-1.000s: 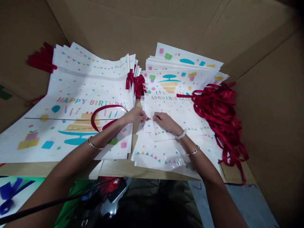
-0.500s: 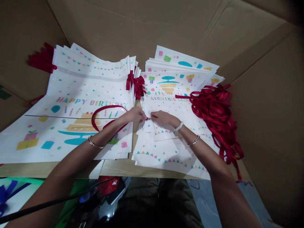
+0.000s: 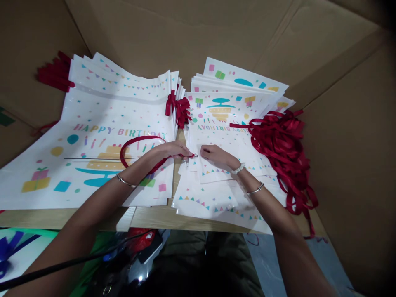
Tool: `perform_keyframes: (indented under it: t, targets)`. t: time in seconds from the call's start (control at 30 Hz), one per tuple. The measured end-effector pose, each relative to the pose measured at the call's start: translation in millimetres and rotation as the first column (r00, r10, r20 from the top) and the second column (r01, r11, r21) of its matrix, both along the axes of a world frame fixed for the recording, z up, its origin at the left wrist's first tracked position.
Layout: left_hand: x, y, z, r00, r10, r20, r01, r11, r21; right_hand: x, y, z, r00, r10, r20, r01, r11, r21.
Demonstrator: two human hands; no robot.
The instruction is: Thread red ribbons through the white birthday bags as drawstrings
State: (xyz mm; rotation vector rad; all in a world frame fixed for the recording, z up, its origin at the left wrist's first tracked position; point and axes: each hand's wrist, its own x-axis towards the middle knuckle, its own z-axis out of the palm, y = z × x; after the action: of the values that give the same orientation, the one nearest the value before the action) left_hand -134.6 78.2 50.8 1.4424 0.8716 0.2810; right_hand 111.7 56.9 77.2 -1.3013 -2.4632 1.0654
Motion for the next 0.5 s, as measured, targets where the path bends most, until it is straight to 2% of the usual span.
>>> perform_keyframes:
  t: [0.13, 0.3, 0.4, 0.5]
  targets:
    - [-0.1, 0.1, -3.2, 1.0, 0.014, -0.012, -0.014, 0.999, -0.029, 1.6, -2.9, -2.1, 0.999, -0.025, -0.037, 0.024, 1.0, -0.006]
    - [1.7, -4.6, 2.3, 0.995, 0.071, -0.065, -0.076, 0.995, -0.069, 2.3, -3.4, -4.3, 0.998, -0.041, -0.043, 0.04, 0.999, -0.011]
    - [0.9, -4.5, 1.8, 0.996, 0.075, -0.037, -0.078, 0.994, -0.08, 2.1, -3.6, -4.9, 0.998, -0.041, -0.048, 0.04, 0.999, -0.005]
    - [-0.8, -2.0, -5.2, 0.997, 0.072, 0.015, -0.071, 0.996, -0.056, 2.3, -4.0, -5.3, 0.997, -0.045, -0.056, 0.044, 0.999, -0.005]
